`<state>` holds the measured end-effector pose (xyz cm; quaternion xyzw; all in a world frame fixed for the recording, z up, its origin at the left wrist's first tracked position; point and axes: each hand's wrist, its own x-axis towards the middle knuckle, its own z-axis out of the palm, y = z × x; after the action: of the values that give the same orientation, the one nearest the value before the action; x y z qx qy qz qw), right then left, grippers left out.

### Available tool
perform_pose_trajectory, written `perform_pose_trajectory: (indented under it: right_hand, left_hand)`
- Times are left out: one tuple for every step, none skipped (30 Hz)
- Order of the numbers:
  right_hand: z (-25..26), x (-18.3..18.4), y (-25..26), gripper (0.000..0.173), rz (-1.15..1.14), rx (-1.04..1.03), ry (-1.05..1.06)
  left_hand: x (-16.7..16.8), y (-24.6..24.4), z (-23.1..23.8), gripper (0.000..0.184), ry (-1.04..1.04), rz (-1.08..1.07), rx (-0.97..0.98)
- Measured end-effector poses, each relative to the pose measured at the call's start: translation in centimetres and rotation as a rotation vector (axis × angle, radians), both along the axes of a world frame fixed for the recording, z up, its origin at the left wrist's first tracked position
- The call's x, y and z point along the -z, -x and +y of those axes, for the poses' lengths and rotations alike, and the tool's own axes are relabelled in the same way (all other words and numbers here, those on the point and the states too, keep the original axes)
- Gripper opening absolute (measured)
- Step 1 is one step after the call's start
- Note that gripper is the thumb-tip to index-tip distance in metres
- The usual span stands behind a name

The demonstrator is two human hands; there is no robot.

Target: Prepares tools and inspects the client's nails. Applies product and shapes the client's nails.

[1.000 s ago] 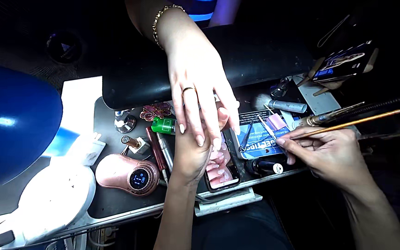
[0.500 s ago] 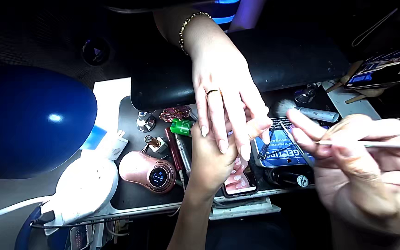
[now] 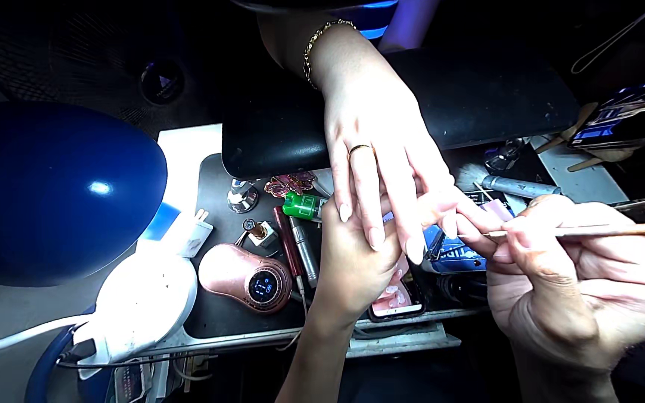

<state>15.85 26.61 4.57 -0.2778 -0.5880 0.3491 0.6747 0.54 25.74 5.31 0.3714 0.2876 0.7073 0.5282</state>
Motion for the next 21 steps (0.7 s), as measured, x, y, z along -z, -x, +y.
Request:
perform_pose_trajectory:
  right_hand:
    - [-0.03, -0.11, -0.03, 0.012, 0.01, -0.02, 0.01]
    - [-0.05, -0.18, 0.01, 0.012, 0.008, -0.024, 0.011]
    - [-0.07, -0.2, 0.08, 0.012, -0.001, -0.017, 0.004]
    - [-0.08, -0.17, 0.19, 0.013, -0.01, -0.004, -0.006]
    - [-0.07, -0.12, 0.31, 0.013, -0.015, 0.012, -0.014]
    - [-0.02, -0.09, 0.37, 0.013, -0.011, 0.018, -0.019]
    - [0.05, -0.1, 0.37, 0.013, 0.0, 0.014, -0.016]
    - [0.11, -0.13, 0.29, 0.013, 0.008, 0.005, -0.007]
    - [0.13, -0.15, 0.2, 0.013, 0.013, -0.008, 0.004]
    - [0.13, -0.21, 0.13, 0.012, 0.017, -0.023, 0.01]
    - [0.11, -0.23, 0.11, 0.012, 0.012, -0.032, 0.011]
    - [0.08, -0.22, 0.14, 0.012, 0.006, -0.031, 0.007]
    - [0.08, -0.15, 0.22, 0.013, 0.005, -0.018, -0.002]
    - [0.11, -0.12, 0.29, 0.013, 0.002, -0.006, -0.007]
    - [0.15, -0.12, 0.31, 0.013, 0.001, -0.002, -0.006]
    - [0.2, -0.16, 0.29, 0.013, 0.006, -0.006, -0.001]
    - [0.24, -0.22, 0.21, 0.013, 0.013, -0.022, 0.009]
    - [0.26, -0.31, 0.12, 0.013, 0.022, -0.045, 0.021]
    - [0.27, -0.4, 0.04, 0.012, 0.028, -0.066, 0.029]
    - [0.26, -0.46, 0.01, 0.011, 0.028, -0.076, 0.032]
    - [0.24, -0.48, 0.01, 0.011, 0.015, -0.074, 0.027]
  left_hand:
    - [0.0, 0.0, -0.01, 0.021, 0.001, 0.0, 0.0]
    - [0.0, 0.01, -0.01, 0.021, 0.0, 0.005, -0.002]
    - [-0.02, 0.02, -0.01, 0.021, -0.001, 0.006, -0.005]
    - [-0.03, 0.04, 0.01, 0.021, -0.003, 0.01, -0.005]
    - [-0.05, 0.08, 0.0, 0.022, -0.004, 0.016, -0.002]
    - [-0.06, 0.1, -0.01, 0.022, -0.003, 0.02, 0.001]
    - [-0.07, 0.09, -0.01, 0.022, 0.0, 0.021, 0.001]
    - [-0.06, 0.09, 0.0, 0.022, -0.002, 0.015, 0.003]
    - [-0.03, 0.08, -0.01, 0.022, -0.004, 0.011, 0.004]
    - [-0.01, 0.06, -0.01, 0.022, -0.001, 0.003, -0.002]
    - [0.01, 0.09, -0.03, 0.022, -0.001, 0.001, 0.0]
    - [-0.01, 0.09, -0.06, 0.021, 0.005, -0.003, -0.001]
    - [-0.05, 0.08, -0.07, 0.02, 0.011, 0.0, -0.004]
    - [-0.08, 0.08, -0.07, 0.02, 0.013, 0.009, -0.007]
    - [-0.07, 0.09, -0.08, 0.02, 0.012, 0.016, -0.008]
    - [-0.07, 0.1, -0.08, 0.02, 0.012, 0.021, -0.007]
    - [-0.05, 0.15, -0.09, 0.02, 0.01, 0.022, 0.0]
    - [-0.04, 0.18, -0.09, 0.02, 0.008, 0.017, 0.006]
    - [-0.05, 0.19, -0.09, 0.02, 0.007, 0.007, 0.006]
    - [-0.05, 0.21, -0.09, 0.021, 0.006, 0.005, 0.006]
    - [-0.05, 0.24, -0.08, 0.021, 0.007, 0.004, 0.005]
